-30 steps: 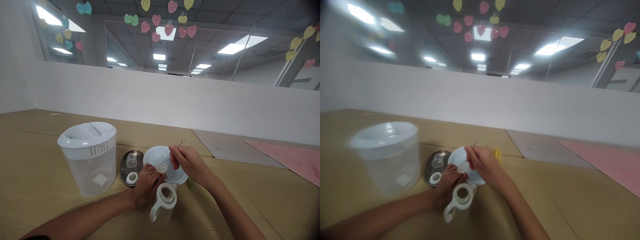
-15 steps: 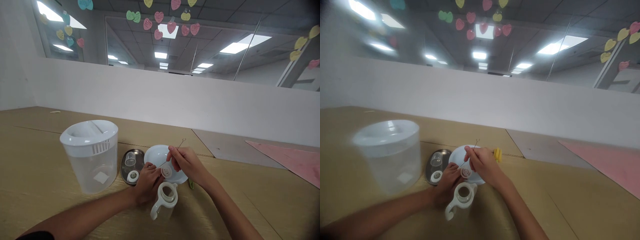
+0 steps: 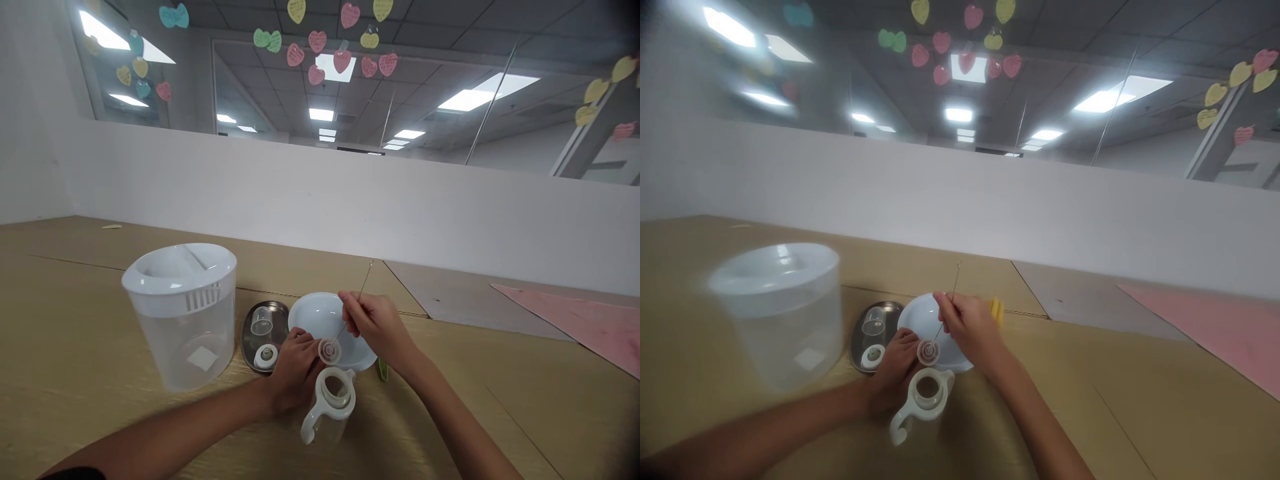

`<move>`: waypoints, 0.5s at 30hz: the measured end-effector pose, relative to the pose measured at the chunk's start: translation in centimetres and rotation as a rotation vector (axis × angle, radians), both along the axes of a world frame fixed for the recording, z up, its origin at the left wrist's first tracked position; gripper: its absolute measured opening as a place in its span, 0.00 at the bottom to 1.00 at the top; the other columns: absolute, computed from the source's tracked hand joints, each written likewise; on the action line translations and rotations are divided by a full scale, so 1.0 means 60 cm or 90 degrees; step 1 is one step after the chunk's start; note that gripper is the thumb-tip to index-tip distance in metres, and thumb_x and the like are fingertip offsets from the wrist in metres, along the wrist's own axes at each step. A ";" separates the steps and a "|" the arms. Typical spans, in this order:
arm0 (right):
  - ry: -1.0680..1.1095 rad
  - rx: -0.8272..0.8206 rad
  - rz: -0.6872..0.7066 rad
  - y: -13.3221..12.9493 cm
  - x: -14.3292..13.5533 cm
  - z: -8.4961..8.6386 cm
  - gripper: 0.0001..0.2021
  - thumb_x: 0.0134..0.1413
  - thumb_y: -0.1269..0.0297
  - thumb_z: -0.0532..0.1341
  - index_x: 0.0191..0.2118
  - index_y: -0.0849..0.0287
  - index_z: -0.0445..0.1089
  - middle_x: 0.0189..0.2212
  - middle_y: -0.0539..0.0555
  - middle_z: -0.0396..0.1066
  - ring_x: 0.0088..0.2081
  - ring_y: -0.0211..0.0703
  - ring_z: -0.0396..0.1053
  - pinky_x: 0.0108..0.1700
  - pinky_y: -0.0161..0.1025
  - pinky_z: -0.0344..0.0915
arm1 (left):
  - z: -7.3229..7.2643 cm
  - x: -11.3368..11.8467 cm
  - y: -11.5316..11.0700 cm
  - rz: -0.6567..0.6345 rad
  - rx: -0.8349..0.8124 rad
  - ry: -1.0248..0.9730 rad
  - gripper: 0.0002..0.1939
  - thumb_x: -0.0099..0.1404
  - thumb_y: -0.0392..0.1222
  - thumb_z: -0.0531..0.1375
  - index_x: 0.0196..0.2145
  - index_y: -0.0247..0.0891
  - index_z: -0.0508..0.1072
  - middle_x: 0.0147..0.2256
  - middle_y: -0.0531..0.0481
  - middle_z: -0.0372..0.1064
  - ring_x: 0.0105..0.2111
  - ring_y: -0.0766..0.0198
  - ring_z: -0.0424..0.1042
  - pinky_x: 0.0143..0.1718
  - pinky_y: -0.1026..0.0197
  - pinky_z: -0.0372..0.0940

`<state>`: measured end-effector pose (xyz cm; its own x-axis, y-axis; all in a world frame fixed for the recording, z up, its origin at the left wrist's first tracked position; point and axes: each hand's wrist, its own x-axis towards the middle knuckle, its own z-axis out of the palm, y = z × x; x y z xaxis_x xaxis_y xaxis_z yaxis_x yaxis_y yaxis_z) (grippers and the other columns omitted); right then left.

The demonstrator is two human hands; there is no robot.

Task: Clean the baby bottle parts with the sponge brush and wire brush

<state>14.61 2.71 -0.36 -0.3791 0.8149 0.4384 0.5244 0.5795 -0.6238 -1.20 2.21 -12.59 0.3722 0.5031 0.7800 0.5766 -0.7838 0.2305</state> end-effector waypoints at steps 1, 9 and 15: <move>-0.026 -0.004 0.008 0.001 -0.002 -0.003 0.24 0.61 0.50 0.48 0.20 0.59 0.61 0.14 0.47 0.62 0.18 0.33 0.60 0.23 0.31 0.56 | 0.000 0.000 0.000 -0.001 -0.003 -0.001 0.16 0.68 0.39 0.44 0.26 0.37 0.64 0.24 0.51 0.69 0.25 0.64 0.64 0.34 0.55 0.55; -0.071 -0.053 0.063 0.008 -0.003 -0.010 0.22 0.61 0.51 0.48 0.22 0.59 0.62 0.16 0.47 0.65 0.18 0.32 0.62 0.26 0.31 0.59 | -0.002 0.001 0.000 0.003 -0.001 -0.007 0.14 0.68 0.39 0.45 0.29 0.37 0.67 0.25 0.51 0.69 0.25 0.63 0.65 0.34 0.55 0.55; -0.091 -0.075 0.061 0.006 -0.001 -0.007 0.21 0.60 0.50 0.49 0.21 0.59 0.61 0.16 0.48 0.65 0.18 0.33 0.61 0.24 0.32 0.59 | -0.003 0.001 0.000 0.005 -0.010 -0.007 0.15 0.68 0.39 0.45 0.30 0.37 0.68 0.26 0.50 0.70 0.26 0.63 0.65 0.35 0.55 0.56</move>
<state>14.56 3.10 -0.78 -0.5083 0.8147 0.2791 0.5583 0.5585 -0.6135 -1.13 2.21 -12.77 0.3595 0.5187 0.7757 0.5796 -0.7756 0.2500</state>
